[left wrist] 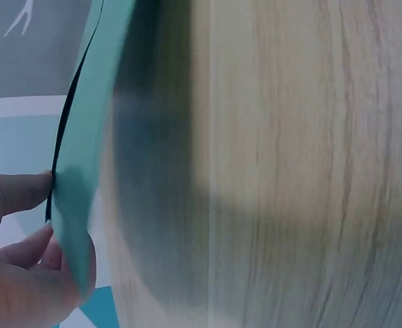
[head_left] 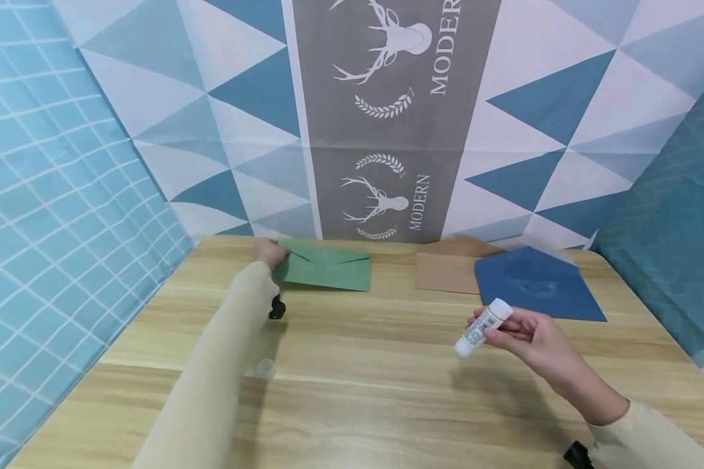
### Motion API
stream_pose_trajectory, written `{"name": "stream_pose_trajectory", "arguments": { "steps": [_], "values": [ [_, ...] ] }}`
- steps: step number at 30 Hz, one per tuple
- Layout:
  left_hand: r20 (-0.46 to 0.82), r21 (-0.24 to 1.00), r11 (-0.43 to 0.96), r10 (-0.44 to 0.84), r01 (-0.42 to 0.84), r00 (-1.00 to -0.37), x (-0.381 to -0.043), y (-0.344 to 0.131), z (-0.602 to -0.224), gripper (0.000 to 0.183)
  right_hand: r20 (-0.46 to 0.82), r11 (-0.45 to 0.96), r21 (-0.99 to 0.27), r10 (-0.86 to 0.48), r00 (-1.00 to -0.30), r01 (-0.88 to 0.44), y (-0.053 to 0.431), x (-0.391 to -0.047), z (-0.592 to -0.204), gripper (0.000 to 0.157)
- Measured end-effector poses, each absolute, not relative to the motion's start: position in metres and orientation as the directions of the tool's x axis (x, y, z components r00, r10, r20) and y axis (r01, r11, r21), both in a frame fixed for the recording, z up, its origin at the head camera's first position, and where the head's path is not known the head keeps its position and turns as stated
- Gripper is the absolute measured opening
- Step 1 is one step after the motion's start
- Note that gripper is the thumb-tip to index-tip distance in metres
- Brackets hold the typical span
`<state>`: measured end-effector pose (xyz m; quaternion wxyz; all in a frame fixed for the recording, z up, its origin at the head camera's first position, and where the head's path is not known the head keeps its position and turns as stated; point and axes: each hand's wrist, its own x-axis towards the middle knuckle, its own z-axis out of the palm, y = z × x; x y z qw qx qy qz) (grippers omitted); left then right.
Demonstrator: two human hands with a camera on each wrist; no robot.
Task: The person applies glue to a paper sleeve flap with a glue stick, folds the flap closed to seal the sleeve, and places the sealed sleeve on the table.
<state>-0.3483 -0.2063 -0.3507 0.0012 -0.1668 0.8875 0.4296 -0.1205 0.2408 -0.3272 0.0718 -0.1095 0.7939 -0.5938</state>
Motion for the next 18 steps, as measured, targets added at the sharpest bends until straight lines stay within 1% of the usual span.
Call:
{"name": "stream_pose_trajectory", "arguments": {
  "steps": [3, 6, 8, 12, 15, 18],
  "values": [
    [-0.149, 0.772, 0.561, -0.295, -0.297, -0.944, -0.346, -0.205, -0.353, 0.052, 0.029, 0.265, -0.959, -0.267, -0.963, -0.102, 0.241, -0.121, -0.328, 0.051],
    [-0.159, 0.791, 0.534, -0.292, -0.298, -0.943, -0.340, -0.206, -0.351, 0.054, 0.046, 0.262, -0.957, -0.276, -0.960, -0.121, 0.240, -0.121, -0.327, 0.049],
    [-0.168, 0.785, 0.540, -0.286, -0.304, -0.943, -0.338, -0.204, -0.349, 0.056, 0.047, 0.263, -0.957, -0.277, -0.960, -0.123, 0.241, -0.122, -0.327, 0.047],
    [-0.159, 0.725, 0.630, -0.239, -0.278, -0.958, -0.339, -0.189, -0.348, 0.060, 0.032, 0.271, -0.957, -0.268, -0.963, -0.107, 0.244, -0.121, -0.328, 0.046],
    [-0.110, 0.685, 0.702, -0.166, -0.196, -0.980, -0.344, -0.162, -0.347, 0.061, 0.023, 0.282, -0.954, -0.260, -0.965, -0.098, 0.246, -0.119, -0.329, 0.048],
    [-0.049, 0.645, 0.760, -0.071, -0.086, -0.996, -0.346, -0.125, -0.344, 0.056, 0.010, 0.293, -0.952, -0.252, -0.968, -0.087, 0.246, -0.118, -0.329, 0.052]
  ]
}}
